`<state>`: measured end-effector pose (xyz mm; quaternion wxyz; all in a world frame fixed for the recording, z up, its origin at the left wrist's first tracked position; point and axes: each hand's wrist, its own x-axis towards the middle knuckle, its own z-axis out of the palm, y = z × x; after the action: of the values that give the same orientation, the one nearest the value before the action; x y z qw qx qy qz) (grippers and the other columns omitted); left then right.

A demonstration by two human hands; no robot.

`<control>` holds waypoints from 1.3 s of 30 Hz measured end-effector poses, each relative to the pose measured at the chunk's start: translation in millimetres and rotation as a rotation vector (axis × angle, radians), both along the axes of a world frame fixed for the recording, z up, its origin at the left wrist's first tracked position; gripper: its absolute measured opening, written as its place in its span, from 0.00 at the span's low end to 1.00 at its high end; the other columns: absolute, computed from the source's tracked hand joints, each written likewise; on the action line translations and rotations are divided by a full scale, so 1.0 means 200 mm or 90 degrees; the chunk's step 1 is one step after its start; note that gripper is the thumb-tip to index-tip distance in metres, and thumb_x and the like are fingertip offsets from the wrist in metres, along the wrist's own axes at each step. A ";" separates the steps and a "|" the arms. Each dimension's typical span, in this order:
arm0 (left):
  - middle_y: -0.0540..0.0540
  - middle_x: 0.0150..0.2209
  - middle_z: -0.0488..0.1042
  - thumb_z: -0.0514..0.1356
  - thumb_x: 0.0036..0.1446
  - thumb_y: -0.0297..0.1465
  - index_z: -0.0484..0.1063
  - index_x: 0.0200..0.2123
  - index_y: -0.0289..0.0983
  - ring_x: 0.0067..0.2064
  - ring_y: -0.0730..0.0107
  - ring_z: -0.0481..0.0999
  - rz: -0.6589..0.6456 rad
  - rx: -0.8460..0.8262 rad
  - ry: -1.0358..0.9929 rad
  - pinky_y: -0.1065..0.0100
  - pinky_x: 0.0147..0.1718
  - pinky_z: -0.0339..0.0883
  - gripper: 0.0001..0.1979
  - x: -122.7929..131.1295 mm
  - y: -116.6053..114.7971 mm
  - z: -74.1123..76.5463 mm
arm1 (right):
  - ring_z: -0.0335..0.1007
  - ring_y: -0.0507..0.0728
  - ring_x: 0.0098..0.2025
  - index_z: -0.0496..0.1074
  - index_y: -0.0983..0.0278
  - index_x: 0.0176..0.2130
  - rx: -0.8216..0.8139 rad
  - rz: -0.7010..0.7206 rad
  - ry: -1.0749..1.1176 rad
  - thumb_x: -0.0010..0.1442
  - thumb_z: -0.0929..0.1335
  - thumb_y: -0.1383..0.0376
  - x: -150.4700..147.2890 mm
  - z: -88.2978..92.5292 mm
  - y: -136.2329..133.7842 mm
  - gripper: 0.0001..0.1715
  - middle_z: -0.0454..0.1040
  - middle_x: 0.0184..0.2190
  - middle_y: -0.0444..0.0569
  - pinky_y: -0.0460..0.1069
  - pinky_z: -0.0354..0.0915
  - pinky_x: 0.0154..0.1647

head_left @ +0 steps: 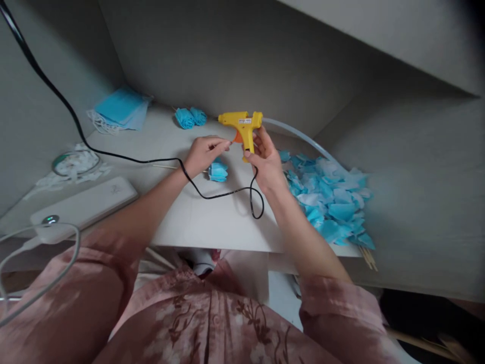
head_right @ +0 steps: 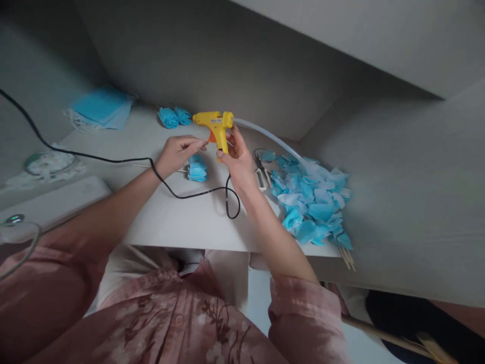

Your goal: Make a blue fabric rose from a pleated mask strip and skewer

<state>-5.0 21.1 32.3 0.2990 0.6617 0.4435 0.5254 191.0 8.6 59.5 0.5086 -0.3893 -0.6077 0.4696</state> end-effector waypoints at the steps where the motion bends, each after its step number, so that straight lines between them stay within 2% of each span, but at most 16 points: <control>1: 0.43 0.38 0.82 0.62 0.65 0.43 0.82 0.35 0.34 0.43 0.64 0.78 -0.043 -0.030 -0.037 0.69 0.44 0.69 0.18 0.02 -0.01 0.00 | 0.65 0.65 0.69 0.58 0.40 0.70 0.014 0.004 0.005 0.55 0.76 0.52 -0.03 -0.01 -0.02 0.49 0.67 0.68 0.45 0.62 0.72 0.64; 6: 0.42 0.40 0.81 0.64 0.63 0.52 0.79 0.42 0.34 0.45 0.65 0.80 -0.268 -0.172 -0.288 0.69 0.43 0.72 0.25 0.11 -0.04 -0.03 | 0.60 0.63 0.72 0.46 0.40 0.75 0.044 -0.016 0.000 0.59 0.73 0.49 -0.16 -0.04 -0.12 0.54 0.65 0.69 0.46 0.62 0.67 0.69; 10: 0.43 0.46 0.81 0.72 0.57 0.43 0.77 0.45 0.35 0.50 0.65 0.80 -0.274 -0.181 -0.431 0.70 0.46 0.71 0.20 0.12 -0.04 -0.02 | 0.62 0.64 0.71 0.54 0.42 0.73 0.030 -0.004 0.042 0.55 0.76 0.47 -0.16 -0.09 -0.12 0.54 0.69 0.66 0.48 0.64 0.67 0.69; 14: 0.41 0.47 0.82 0.72 0.58 0.40 0.75 0.44 0.35 0.46 0.67 0.81 -0.266 -0.173 -0.482 0.68 0.44 0.71 0.18 0.08 -0.03 0.01 | 0.71 0.61 0.63 0.68 0.43 0.63 -0.029 -0.042 0.090 0.52 0.77 0.48 -0.05 -0.12 -0.17 0.41 0.75 0.60 0.45 0.63 0.71 0.64; 17: 0.43 0.44 0.82 0.71 0.59 0.42 0.73 0.42 0.35 0.37 0.73 0.79 -0.266 -0.183 -0.494 0.70 0.38 0.70 0.18 0.05 -0.03 0.01 | 0.78 0.62 0.50 0.78 0.49 0.51 -0.072 -0.033 -0.004 0.57 0.74 0.47 0.04 -0.06 -0.29 0.23 0.81 0.44 0.48 0.62 0.77 0.51; 18: 0.44 0.43 0.81 0.71 0.60 0.42 0.72 0.42 0.35 0.35 0.74 0.78 -0.267 -0.188 -0.498 0.70 0.36 0.69 0.18 0.05 -0.03 0.01 | 0.78 0.63 0.47 0.80 0.50 0.47 -0.034 -0.040 -0.072 0.60 0.73 0.47 0.07 -0.03 -0.32 0.19 0.81 0.40 0.49 0.62 0.77 0.49; 19: 0.45 0.42 0.81 0.71 0.60 0.41 0.72 0.41 0.34 0.34 0.75 0.77 -0.272 -0.191 -0.503 0.71 0.35 0.69 0.18 0.05 -0.04 0.01 | 0.78 0.63 0.48 0.81 0.49 0.47 0.036 -0.067 -0.137 0.63 0.71 0.47 0.10 0.01 -0.34 0.16 0.81 0.40 0.49 0.62 0.76 0.52; 21: 0.46 0.40 0.80 0.71 0.59 0.40 0.71 0.39 0.34 0.32 0.76 0.76 -0.291 -0.191 -0.514 0.71 0.33 0.68 0.18 0.05 -0.04 0.01 | 0.73 0.64 0.60 0.79 0.47 0.51 0.204 -0.150 -0.251 0.65 0.70 0.50 0.15 0.07 -0.33 0.16 0.80 0.53 0.49 0.63 0.70 0.63; 23: 0.47 0.38 0.80 0.73 0.57 0.40 0.71 0.39 0.34 0.31 0.75 0.76 -0.324 -0.188 -0.524 0.71 0.32 0.69 0.19 0.06 -0.05 0.01 | 0.67 0.67 0.67 0.75 0.50 0.58 0.294 -0.201 -0.342 0.64 0.71 0.50 0.19 0.09 -0.26 0.24 0.74 0.62 0.51 0.65 0.69 0.64; 25: 0.46 0.38 0.80 0.75 0.53 0.40 0.72 0.40 0.34 0.31 0.73 0.77 -0.361 -0.189 -0.526 0.70 0.31 0.70 0.21 0.06 -0.05 0.01 | 0.75 0.65 0.57 0.69 0.55 0.64 0.314 -0.201 -0.378 0.63 0.72 0.50 0.22 0.05 -0.17 0.33 0.77 0.57 0.55 0.64 0.73 0.58; 27: 0.46 0.37 0.80 0.77 0.50 0.40 0.72 0.40 0.34 0.31 0.71 0.77 -0.395 -0.190 -0.522 0.70 0.31 0.70 0.23 0.05 -0.05 0.01 | 0.78 0.60 0.41 0.66 0.58 0.65 0.288 -0.206 -0.354 0.67 0.68 0.52 0.23 0.00 -0.12 0.31 0.81 0.45 0.52 0.59 0.76 0.45; 28: 0.46 0.37 0.80 0.78 0.49 0.40 0.73 0.40 0.34 0.31 0.71 0.77 -0.406 -0.190 -0.519 0.70 0.32 0.71 0.24 0.05 -0.05 0.01 | 0.78 0.58 0.38 0.68 0.58 0.64 0.293 -0.225 -0.347 0.70 0.66 0.53 0.24 -0.02 -0.12 0.27 0.80 0.42 0.50 0.56 0.76 0.42; 31: 0.45 0.37 0.80 0.77 0.51 0.39 0.73 0.40 0.34 0.30 0.71 0.77 -0.419 -0.194 -0.516 0.68 0.32 0.72 0.22 0.04 -0.05 0.01 | 0.78 0.57 0.39 0.77 0.58 0.53 0.394 -0.275 -0.389 0.72 0.65 0.56 0.25 0.00 -0.19 0.17 0.81 0.40 0.50 0.54 0.74 0.43; 34: 0.45 0.37 0.79 0.77 0.52 0.39 0.73 0.38 0.34 0.30 0.71 0.77 -0.426 -0.196 -0.508 0.68 0.32 0.72 0.20 0.03 -0.05 0.01 | 0.79 0.60 0.41 0.80 0.57 0.51 0.457 -0.300 -0.521 0.72 0.65 0.58 0.26 0.10 -0.29 0.17 0.82 0.38 0.52 0.54 0.72 0.43; 37: 0.45 0.36 0.79 0.78 0.50 0.40 0.74 0.37 0.33 0.30 0.71 0.76 -0.427 -0.192 -0.494 0.68 0.31 0.71 0.21 0.03 -0.06 0.02 | 0.79 0.60 0.40 0.81 0.59 0.48 0.451 -0.282 -0.602 0.73 0.63 0.57 0.25 0.19 -0.34 0.19 0.82 0.38 0.53 0.54 0.71 0.42; 39: 0.46 0.36 0.79 0.78 0.49 0.40 0.75 0.36 0.33 0.30 0.71 0.76 -0.427 -0.192 -0.495 0.68 0.31 0.71 0.22 0.03 -0.06 0.03 | 0.79 0.58 0.37 0.80 0.60 0.46 0.412 -0.247 -0.597 0.73 0.63 0.57 0.24 0.22 -0.35 0.18 0.82 0.35 0.51 0.53 0.70 0.40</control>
<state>1.4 8.2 37.7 0.6848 0.4731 0.1348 0.5376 239.5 -60.7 104.4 0.3557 -0.4840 -0.7971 -0.0625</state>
